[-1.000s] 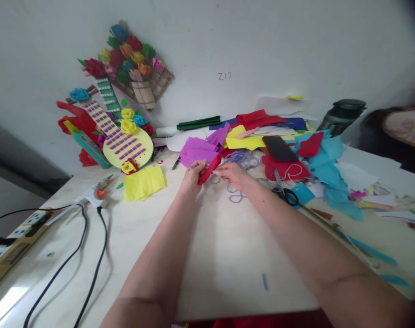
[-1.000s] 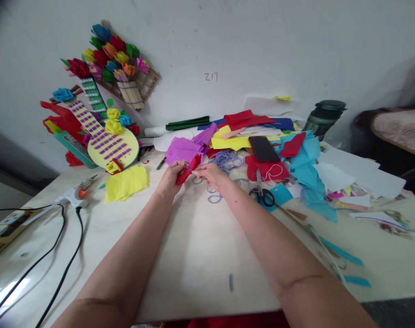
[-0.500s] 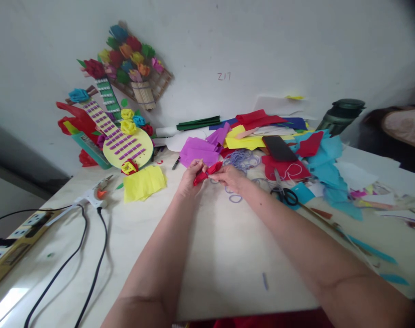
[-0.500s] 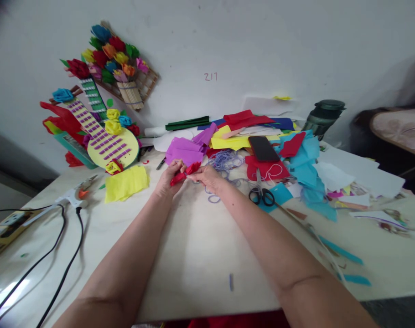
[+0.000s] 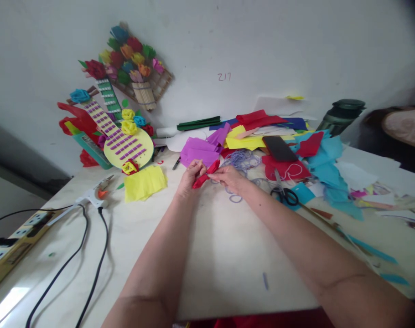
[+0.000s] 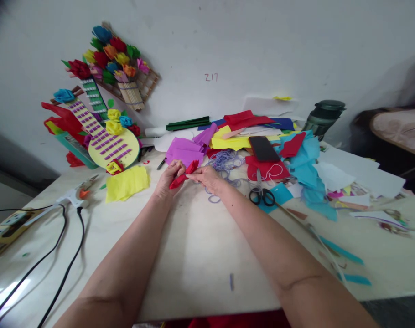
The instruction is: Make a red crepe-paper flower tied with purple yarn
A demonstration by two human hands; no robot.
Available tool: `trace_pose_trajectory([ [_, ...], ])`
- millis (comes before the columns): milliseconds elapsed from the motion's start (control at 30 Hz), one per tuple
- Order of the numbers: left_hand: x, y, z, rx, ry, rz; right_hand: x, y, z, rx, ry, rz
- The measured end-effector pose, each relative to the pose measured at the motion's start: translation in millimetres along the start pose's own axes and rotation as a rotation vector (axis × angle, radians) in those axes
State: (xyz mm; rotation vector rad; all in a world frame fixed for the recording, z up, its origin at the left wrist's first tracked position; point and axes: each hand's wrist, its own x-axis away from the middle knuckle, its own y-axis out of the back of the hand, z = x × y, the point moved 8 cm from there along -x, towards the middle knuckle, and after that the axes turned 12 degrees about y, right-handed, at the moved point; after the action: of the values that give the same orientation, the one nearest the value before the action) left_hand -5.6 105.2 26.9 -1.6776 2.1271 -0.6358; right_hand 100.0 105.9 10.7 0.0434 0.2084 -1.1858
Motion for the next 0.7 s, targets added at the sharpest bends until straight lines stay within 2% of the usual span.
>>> trace_pose_trajectory([
  [200,1.0,1.3,0.4,0.009,-0.005,-0.116,-0.3,-0.2,-2.2,-0.014,0.007,-0.016],
  [467,2.3,-0.3,-2.9,0.087,-0.055,-0.041,1.5,-4.3,-2.1,-0.004,-0.009,-0.009],
  [567,2.6,1.2,-3.1,0.072,-0.052,-0.067,1.8,-3.1,-0.3,-0.004,-0.007,-0.023],
  [700,3.0,3.3,-3.8,-0.052,-0.012,-0.12,3.1,1.9,4.3,0.016,-0.011,-0.043],
])
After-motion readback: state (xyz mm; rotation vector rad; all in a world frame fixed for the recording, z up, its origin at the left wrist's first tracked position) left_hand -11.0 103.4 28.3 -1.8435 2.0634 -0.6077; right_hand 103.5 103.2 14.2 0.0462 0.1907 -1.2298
